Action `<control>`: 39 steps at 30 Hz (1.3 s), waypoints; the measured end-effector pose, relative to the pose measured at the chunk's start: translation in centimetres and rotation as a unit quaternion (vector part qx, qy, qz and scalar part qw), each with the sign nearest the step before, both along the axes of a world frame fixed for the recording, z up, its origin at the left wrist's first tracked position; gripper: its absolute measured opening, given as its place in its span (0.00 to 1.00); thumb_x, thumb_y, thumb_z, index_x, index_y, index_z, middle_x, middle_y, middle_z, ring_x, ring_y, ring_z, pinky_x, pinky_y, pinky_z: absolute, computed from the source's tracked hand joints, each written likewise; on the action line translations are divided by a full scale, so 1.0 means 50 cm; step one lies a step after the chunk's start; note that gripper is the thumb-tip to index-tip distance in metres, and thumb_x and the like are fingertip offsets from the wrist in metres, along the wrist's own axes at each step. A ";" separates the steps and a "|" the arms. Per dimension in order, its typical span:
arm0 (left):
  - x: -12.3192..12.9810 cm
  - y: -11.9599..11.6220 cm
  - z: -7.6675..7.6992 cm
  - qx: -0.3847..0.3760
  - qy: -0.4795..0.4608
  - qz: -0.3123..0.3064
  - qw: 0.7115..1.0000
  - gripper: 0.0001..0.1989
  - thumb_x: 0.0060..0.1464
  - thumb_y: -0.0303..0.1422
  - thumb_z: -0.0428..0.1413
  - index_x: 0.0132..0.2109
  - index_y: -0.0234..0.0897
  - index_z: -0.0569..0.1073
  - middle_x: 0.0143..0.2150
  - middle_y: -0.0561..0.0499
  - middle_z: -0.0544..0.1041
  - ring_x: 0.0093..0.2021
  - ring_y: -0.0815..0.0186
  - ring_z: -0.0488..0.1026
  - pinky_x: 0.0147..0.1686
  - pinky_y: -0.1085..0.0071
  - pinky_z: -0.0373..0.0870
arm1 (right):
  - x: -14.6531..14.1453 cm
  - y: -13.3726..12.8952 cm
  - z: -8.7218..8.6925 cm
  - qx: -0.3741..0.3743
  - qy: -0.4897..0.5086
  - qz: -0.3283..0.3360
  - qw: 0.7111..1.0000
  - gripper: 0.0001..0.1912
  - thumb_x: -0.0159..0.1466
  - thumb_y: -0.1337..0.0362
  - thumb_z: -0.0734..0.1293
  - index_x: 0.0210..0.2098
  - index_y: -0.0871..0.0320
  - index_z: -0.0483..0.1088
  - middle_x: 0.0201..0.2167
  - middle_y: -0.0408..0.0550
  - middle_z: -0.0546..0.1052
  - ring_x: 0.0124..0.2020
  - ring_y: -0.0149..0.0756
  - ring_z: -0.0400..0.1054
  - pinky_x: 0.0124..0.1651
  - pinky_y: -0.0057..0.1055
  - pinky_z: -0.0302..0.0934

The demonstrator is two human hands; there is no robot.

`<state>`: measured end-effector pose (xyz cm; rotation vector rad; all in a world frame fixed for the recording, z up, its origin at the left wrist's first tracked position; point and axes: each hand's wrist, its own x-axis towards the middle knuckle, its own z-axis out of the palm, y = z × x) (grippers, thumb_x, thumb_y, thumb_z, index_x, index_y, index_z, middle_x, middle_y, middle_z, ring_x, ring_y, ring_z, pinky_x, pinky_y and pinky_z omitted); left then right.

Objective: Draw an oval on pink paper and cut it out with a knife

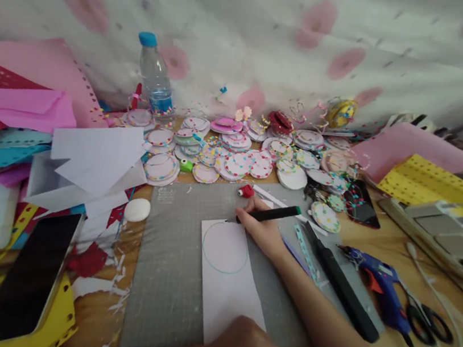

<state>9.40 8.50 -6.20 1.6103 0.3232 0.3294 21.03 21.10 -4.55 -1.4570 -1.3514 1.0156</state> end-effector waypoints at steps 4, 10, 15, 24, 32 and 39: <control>0.000 -0.003 -0.003 0.013 -0.004 0.014 1.000 0.20 0.45 0.33 0.57 0.16 0.37 0.53 0.13 0.61 0.50 0.15 0.79 0.48 0.16 0.80 0.47 | -0.004 -0.002 -0.004 0.018 -0.032 0.014 0.999 0.15 0.56 0.57 0.64 0.20 0.54 0.55 0.19 0.38 0.60 0.23 0.30 0.54 0.27 0.29 0.50; -0.003 -0.010 -0.011 0.004 -0.055 0.046 0.997 0.18 0.47 0.36 0.54 0.18 0.36 0.55 0.14 0.61 0.51 0.15 0.79 0.48 0.16 0.80 0.47 | -0.002 -0.005 -0.008 0.031 -0.057 0.034 0.997 0.14 0.57 0.59 0.65 0.22 0.54 0.55 0.20 0.38 0.59 0.24 0.30 0.53 0.27 0.29 0.49; -0.003 -0.010 -0.009 0.003 -0.054 0.051 0.997 0.18 0.45 0.35 0.54 0.17 0.36 0.54 0.14 0.60 0.51 0.15 0.79 0.48 0.16 0.80 0.46 | -0.004 -0.005 -0.008 0.034 -0.052 0.050 0.997 0.13 0.57 0.60 0.64 0.22 0.54 0.55 0.20 0.38 0.60 0.24 0.30 0.53 0.27 0.29 0.48; -0.001 -0.004 0.012 0.002 -0.083 0.069 0.994 0.17 0.45 0.33 0.53 0.17 0.36 0.54 0.14 0.61 0.50 0.14 0.80 0.46 0.15 0.80 0.45 | -0.006 -0.004 -0.003 0.048 -0.050 0.052 0.996 0.11 0.56 0.61 0.64 0.22 0.54 0.56 0.20 0.38 0.60 0.23 0.29 0.53 0.26 0.28 0.47; -0.002 -0.012 0.006 0.049 -0.100 0.089 0.990 0.16 0.44 0.30 0.54 0.18 0.36 0.54 0.14 0.61 0.51 0.15 0.80 0.46 0.16 0.81 0.46 | -0.001 0.004 -0.003 0.067 -0.069 0.057 0.994 0.11 0.53 0.63 0.63 0.21 0.54 0.54 0.19 0.37 0.58 0.22 0.29 0.51 0.26 0.28 0.45; 0.001 -0.010 0.011 0.051 -0.094 0.110 0.988 0.15 0.42 0.28 0.54 0.18 0.36 0.53 0.15 0.60 0.51 0.14 0.81 0.46 0.15 0.81 0.45 | 0.013 0.002 -0.001 0.058 -0.075 0.051 0.994 0.11 0.53 0.64 0.63 0.21 0.54 0.53 0.18 0.37 0.57 0.23 0.29 0.51 0.26 0.28 0.44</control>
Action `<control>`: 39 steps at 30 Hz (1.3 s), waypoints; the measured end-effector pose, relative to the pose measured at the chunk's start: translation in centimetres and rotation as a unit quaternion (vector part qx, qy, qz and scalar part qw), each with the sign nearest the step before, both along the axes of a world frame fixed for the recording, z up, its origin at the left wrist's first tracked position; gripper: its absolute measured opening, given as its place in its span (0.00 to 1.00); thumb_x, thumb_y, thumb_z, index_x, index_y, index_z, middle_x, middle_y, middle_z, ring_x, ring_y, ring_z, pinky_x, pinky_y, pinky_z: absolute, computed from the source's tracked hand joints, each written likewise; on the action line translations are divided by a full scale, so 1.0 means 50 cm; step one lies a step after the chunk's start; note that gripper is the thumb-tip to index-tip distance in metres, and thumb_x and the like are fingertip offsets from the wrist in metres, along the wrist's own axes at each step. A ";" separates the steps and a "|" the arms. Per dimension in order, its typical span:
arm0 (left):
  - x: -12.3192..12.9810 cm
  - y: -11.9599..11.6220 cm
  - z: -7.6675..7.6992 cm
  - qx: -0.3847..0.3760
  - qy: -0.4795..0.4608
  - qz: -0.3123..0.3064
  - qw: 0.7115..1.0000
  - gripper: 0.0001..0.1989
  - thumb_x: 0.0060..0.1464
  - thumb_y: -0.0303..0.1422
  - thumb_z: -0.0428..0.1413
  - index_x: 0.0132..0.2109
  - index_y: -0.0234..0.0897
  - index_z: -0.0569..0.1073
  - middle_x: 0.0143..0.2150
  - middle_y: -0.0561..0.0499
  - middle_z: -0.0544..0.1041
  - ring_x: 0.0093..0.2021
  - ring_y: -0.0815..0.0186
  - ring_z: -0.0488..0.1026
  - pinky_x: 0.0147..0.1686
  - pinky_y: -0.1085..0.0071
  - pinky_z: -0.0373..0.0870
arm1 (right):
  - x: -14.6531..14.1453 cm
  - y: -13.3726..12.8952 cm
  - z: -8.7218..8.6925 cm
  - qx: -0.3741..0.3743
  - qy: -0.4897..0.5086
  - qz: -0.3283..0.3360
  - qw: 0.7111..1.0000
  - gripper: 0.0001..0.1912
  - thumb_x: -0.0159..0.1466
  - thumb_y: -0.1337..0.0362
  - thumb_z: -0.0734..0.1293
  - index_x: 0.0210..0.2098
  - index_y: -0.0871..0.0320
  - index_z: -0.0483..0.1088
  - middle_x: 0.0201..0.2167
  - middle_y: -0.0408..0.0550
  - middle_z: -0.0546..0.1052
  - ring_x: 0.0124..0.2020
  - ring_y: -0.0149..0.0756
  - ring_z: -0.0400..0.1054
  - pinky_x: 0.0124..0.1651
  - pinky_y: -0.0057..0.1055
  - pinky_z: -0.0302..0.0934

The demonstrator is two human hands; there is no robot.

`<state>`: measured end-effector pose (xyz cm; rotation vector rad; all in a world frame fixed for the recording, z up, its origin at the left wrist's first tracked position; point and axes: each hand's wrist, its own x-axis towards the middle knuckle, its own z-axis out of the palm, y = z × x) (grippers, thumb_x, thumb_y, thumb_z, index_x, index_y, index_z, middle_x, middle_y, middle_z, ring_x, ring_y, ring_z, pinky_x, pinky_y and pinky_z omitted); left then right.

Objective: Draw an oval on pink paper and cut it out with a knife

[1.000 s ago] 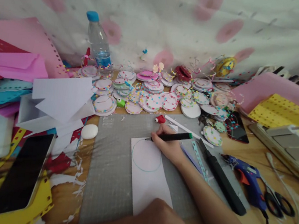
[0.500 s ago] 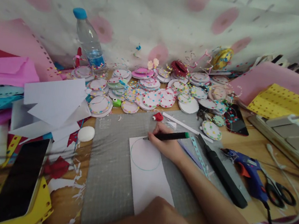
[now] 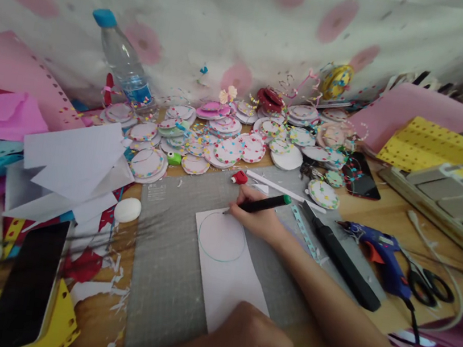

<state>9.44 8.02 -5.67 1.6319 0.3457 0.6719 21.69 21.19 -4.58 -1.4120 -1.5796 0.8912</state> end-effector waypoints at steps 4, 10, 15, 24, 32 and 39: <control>0.000 0.001 0.004 -0.002 0.007 -0.005 1.000 0.16 0.42 0.28 0.54 0.18 0.36 0.53 0.15 0.61 0.50 0.14 0.80 0.45 0.15 0.80 0.44 | 0.008 -0.001 0.004 -0.019 -0.013 -0.003 1.000 0.10 0.52 0.64 0.63 0.21 0.54 0.54 0.19 0.37 0.59 0.23 0.29 0.52 0.26 0.28 0.45; 0.000 0.000 0.005 0.004 0.015 -0.006 1.000 0.16 0.43 0.29 0.53 0.17 0.36 0.53 0.14 0.60 0.50 0.14 0.80 0.45 0.15 0.79 0.44 | 0.018 -0.001 0.015 -0.039 -0.025 0.003 0.999 0.09 0.51 0.65 0.62 0.20 0.54 0.54 0.19 0.37 0.59 0.23 0.29 0.53 0.26 0.28 0.46; -0.001 0.001 0.004 0.002 -0.003 0.005 1.000 0.15 0.42 0.27 0.54 0.18 0.36 0.54 0.15 0.61 0.50 0.15 0.80 0.46 0.16 0.81 0.44 | 0.025 -0.003 0.021 -0.052 -0.036 0.007 0.998 0.09 0.49 0.65 0.62 0.20 0.54 0.54 0.19 0.36 0.58 0.23 0.29 0.52 0.26 0.28 0.45; -0.001 -0.003 0.000 -0.007 -0.001 0.004 1.000 0.17 0.42 0.27 0.55 0.18 0.36 0.52 0.14 0.61 0.49 0.15 0.80 0.44 0.15 0.80 0.43 | 0.031 -0.013 0.033 -0.059 -0.059 0.002 0.997 0.10 0.49 0.66 0.62 0.20 0.54 0.52 0.18 0.36 0.56 0.22 0.28 0.50 0.25 0.28 0.43; -0.002 0.001 0.006 -0.019 0.045 -0.033 0.998 0.16 0.43 0.28 0.55 0.18 0.36 0.54 0.15 0.61 0.50 0.15 0.80 0.46 0.16 0.79 0.46 | 0.051 -0.028 0.048 -0.038 0.063 -0.101 0.992 0.12 0.54 0.62 0.65 0.21 0.55 0.56 0.17 0.36 0.58 0.21 0.28 0.51 0.25 0.29 0.44; -0.001 0.001 0.001 -0.017 0.050 -0.037 0.998 0.17 0.42 0.29 0.55 0.17 0.36 0.53 0.14 0.61 0.50 0.15 0.80 0.47 0.16 0.80 0.47 | 0.018 -0.022 0.035 -0.081 0.120 -0.003 0.989 0.11 0.59 0.55 0.66 0.32 0.55 0.64 0.21 0.38 0.65 0.21 0.28 0.56 0.24 0.28 0.49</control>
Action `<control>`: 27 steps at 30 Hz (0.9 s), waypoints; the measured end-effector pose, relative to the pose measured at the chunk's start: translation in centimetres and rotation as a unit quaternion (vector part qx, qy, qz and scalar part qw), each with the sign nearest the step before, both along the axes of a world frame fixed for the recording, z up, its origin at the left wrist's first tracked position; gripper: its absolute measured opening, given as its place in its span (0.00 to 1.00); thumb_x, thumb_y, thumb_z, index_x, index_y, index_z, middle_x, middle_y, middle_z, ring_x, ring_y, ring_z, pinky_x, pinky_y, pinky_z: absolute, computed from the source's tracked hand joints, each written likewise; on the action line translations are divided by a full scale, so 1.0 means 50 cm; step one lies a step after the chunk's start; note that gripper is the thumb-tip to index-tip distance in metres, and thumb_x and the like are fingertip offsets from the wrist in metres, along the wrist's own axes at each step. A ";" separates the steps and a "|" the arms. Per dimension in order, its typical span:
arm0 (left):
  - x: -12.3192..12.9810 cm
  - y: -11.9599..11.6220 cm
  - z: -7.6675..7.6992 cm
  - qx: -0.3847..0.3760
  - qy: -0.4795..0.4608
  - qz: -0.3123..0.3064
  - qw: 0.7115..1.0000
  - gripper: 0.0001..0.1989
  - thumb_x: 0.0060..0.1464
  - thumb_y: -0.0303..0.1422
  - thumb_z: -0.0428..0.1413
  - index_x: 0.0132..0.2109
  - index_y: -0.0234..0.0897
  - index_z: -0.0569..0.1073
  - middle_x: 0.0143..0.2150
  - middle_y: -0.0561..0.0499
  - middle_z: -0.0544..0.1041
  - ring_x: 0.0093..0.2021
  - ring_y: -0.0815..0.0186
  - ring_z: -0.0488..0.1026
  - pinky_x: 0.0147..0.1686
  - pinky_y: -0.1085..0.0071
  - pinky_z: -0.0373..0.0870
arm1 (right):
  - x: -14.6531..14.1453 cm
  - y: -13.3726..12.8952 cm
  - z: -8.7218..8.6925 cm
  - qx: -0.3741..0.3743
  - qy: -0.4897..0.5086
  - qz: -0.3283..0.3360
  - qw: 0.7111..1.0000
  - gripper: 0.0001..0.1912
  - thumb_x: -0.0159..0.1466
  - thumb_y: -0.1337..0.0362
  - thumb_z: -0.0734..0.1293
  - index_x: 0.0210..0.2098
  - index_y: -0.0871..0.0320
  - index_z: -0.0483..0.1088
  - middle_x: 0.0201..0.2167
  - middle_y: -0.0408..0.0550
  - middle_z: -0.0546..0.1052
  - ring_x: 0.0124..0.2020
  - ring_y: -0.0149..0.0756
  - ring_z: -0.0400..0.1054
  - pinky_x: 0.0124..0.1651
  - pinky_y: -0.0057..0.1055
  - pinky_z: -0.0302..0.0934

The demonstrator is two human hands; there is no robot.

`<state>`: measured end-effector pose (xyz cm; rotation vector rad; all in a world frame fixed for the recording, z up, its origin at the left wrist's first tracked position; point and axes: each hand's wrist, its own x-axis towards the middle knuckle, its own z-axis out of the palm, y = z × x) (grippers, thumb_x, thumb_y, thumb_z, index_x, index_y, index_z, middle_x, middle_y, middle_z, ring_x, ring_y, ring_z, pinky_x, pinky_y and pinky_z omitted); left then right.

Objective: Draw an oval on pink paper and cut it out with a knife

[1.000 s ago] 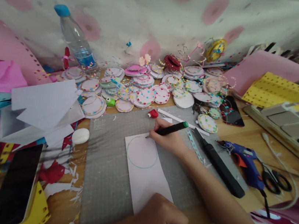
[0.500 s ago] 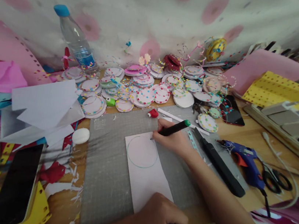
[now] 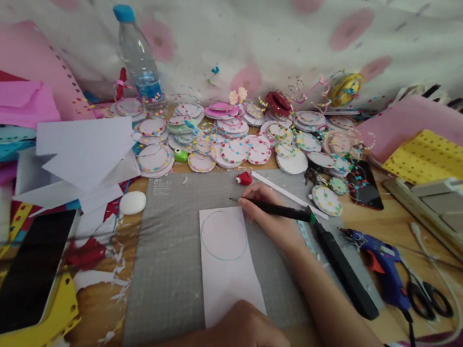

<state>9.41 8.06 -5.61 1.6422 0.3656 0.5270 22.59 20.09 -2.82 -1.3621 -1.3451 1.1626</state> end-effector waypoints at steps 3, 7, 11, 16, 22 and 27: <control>0.000 0.000 0.001 -0.001 0.005 0.000 1.000 0.17 0.43 0.30 0.55 0.17 0.36 0.53 0.14 0.61 0.50 0.15 0.80 0.47 0.16 0.80 0.47 | -0.017 0.005 -0.014 0.005 -0.030 -0.029 0.999 0.12 0.57 0.55 0.67 0.26 0.55 0.62 0.20 0.38 0.63 0.21 0.28 0.55 0.24 0.27 0.49; -0.001 -0.002 -0.003 -0.003 -0.010 0.007 1.000 0.17 0.43 0.30 0.55 0.17 0.36 0.54 0.14 0.61 0.50 0.15 0.80 0.47 0.16 0.80 0.47 | -0.029 0.009 -0.031 0.039 -0.060 -0.076 0.995 0.16 0.55 0.57 0.67 0.20 0.54 0.57 0.18 0.38 0.62 0.22 0.29 0.55 0.27 0.29 0.50; -0.002 -0.006 -0.010 0.003 -0.015 0.012 1.000 0.18 0.43 0.32 0.56 0.17 0.36 0.53 0.14 0.61 0.50 0.15 0.80 0.47 0.16 0.79 0.46 | -0.036 0.008 -0.040 0.064 -0.080 -0.050 0.993 0.15 0.56 0.59 0.66 0.21 0.54 0.56 0.20 0.38 0.60 0.23 0.29 0.54 0.27 0.29 0.49; -0.002 -0.009 -0.014 0.006 0.002 0.011 1.000 0.19 0.43 0.34 0.56 0.17 0.36 0.53 0.14 0.61 0.50 0.15 0.79 0.47 0.15 0.78 0.46 | -0.041 0.007 -0.040 0.059 -0.114 -0.022 0.991 0.14 0.56 0.59 0.66 0.22 0.54 0.56 0.20 0.38 0.60 0.23 0.30 0.53 0.26 0.29 0.48; 0.001 -0.006 -0.011 0.019 0.001 0.002 1.000 0.18 0.44 0.32 0.55 0.17 0.36 0.53 0.14 0.61 0.50 0.15 0.80 0.47 0.16 0.79 0.46 | -0.044 0.015 -0.036 0.081 -0.145 -0.018 0.986 0.12 0.54 0.62 0.64 0.20 0.53 0.53 0.19 0.38 0.59 0.22 0.30 0.53 0.26 0.29 0.47; 0.001 -0.005 -0.004 0.020 0.023 -0.002 1.000 0.19 0.43 0.31 0.56 0.17 0.36 0.53 0.14 0.62 0.49 0.15 0.79 0.47 0.16 0.79 0.47 | -0.038 0.019 -0.027 0.078 -0.162 -0.009 0.984 0.11 0.52 0.64 0.63 0.20 0.54 0.52 0.18 0.37 0.58 0.22 0.30 0.51 0.26 0.28 0.45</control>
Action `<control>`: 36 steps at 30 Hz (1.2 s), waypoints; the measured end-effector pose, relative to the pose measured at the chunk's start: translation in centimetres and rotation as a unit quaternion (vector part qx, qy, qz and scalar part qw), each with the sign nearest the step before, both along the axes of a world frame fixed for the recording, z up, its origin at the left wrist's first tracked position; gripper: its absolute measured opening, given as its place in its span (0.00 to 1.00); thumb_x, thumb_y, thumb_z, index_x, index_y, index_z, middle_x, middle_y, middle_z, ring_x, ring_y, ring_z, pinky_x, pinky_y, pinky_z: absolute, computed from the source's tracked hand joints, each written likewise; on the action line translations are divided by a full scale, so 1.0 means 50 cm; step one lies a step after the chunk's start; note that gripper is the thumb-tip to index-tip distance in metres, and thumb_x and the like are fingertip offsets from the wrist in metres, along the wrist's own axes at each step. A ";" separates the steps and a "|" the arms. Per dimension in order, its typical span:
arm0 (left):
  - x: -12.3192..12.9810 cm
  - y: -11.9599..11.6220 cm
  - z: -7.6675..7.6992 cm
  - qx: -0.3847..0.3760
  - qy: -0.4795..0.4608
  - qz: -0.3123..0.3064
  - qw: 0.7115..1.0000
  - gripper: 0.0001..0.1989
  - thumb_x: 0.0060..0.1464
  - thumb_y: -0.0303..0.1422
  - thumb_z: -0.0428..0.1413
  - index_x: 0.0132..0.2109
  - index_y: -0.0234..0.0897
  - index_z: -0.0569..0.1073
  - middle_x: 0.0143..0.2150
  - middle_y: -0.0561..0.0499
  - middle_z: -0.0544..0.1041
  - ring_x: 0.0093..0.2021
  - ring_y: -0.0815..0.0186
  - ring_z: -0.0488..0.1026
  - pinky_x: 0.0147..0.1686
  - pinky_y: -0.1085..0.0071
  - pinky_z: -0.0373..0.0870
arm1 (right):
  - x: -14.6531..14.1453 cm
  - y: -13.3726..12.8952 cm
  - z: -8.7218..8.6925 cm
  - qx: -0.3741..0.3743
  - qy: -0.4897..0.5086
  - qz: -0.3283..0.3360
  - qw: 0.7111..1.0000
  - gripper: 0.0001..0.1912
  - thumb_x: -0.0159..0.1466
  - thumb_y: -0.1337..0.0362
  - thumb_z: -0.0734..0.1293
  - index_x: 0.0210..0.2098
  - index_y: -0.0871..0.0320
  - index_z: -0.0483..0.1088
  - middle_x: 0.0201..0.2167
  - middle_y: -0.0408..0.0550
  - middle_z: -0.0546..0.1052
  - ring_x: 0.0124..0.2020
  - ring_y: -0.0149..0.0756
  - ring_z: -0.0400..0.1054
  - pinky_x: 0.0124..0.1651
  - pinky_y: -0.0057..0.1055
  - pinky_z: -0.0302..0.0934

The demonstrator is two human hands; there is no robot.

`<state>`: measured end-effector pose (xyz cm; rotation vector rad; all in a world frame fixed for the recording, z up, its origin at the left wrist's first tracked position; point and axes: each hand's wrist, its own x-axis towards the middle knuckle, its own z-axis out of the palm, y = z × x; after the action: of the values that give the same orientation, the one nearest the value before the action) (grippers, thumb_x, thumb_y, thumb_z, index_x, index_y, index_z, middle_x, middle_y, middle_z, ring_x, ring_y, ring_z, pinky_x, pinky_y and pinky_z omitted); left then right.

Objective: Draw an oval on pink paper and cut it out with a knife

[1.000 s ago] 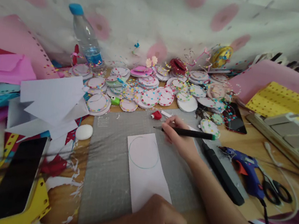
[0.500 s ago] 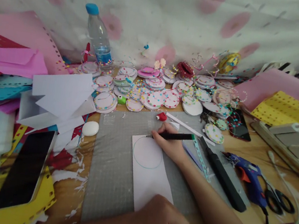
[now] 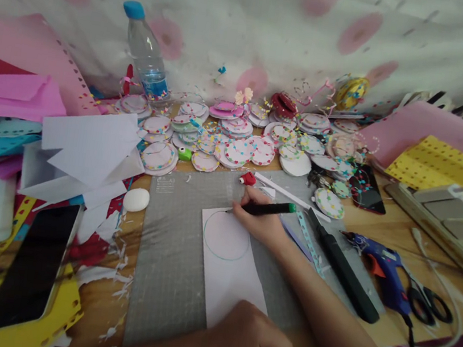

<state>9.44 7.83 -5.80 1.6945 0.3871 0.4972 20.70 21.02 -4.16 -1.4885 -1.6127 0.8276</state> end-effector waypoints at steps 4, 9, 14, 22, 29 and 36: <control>-0.002 -0.001 -0.001 -0.008 -0.005 -0.001 1.000 0.17 0.44 0.31 0.56 0.17 0.36 0.54 0.14 0.61 0.50 0.15 0.80 0.47 0.16 0.79 0.47 | 0.010 0.000 0.006 -0.014 0.001 -0.008 1.000 0.11 0.51 0.65 0.62 0.19 0.54 0.52 0.18 0.37 0.56 0.22 0.29 0.50 0.25 0.28 0.43; -0.002 0.000 -0.001 -0.013 -0.036 0.017 0.999 0.17 0.43 0.29 0.55 0.18 0.36 0.53 0.15 0.61 0.50 0.15 0.80 0.46 0.16 0.80 0.46 | 0.027 -0.002 0.010 -0.038 -0.005 -0.013 0.999 0.10 0.50 0.65 0.62 0.19 0.54 0.52 0.17 0.36 0.56 0.21 0.28 0.49 0.24 0.28 0.43; -0.001 0.001 0.005 -0.006 -0.012 0.010 1.000 0.18 0.43 0.30 0.56 0.17 0.37 0.52 0.14 0.61 0.49 0.15 0.80 0.46 0.16 0.79 0.46 | 0.043 -0.006 0.016 -0.063 -0.009 -0.006 0.998 0.11 0.49 0.66 0.63 0.19 0.54 0.52 0.18 0.36 0.56 0.22 0.28 0.50 0.25 0.29 0.43; -0.002 0.002 0.008 -0.018 -0.059 0.033 0.998 0.16 0.43 0.29 0.54 0.17 0.36 0.53 0.14 0.61 0.49 0.15 0.80 0.45 0.16 0.79 0.45 | 0.052 -0.012 0.022 -0.075 -0.015 -0.005 0.997 0.11 0.49 0.67 0.62 0.19 0.54 0.52 0.17 0.36 0.56 0.22 0.29 0.50 0.25 0.29 0.42; 0.000 0.005 0.012 -0.012 -0.031 0.024 0.999 0.17 0.42 0.30 0.54 0.17 0.36 0.52 0.14 0.61 0.50 0.15 0.80 0.45 0.16 0.79 0.46 | 0.057 -0.015 0.010 -0.090 0.035 -0.030 0.995 0.10 0.50 0.66 0.62 0.20 0.54 0.53 0.18 0.36 0.55 0.22 0.29 0.50 0.25 0.28 0.44; 0.001 0.006 0.005 -0.012 -0.052 0.028 0.998 0.16 0.42 0.30 0.53 0.17 0.36 0.52 0.14 0.61 0.49 0.15 0.80 0.45 0.16 0.79 0.45 | 0.043 -0.012 -0.013 -0.033 0.042 -0.023 0.998 0.10 0.53 0.64 0.63 0.21 0.54 0.54 0.19 0.37 0.58 0.24 0.31 0.52 0.27 0.29 0.46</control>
<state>9.51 8.11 -5.54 1.6309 0.3633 0.6176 22.84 20.41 -4.84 -1.5103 -1.4985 0.9126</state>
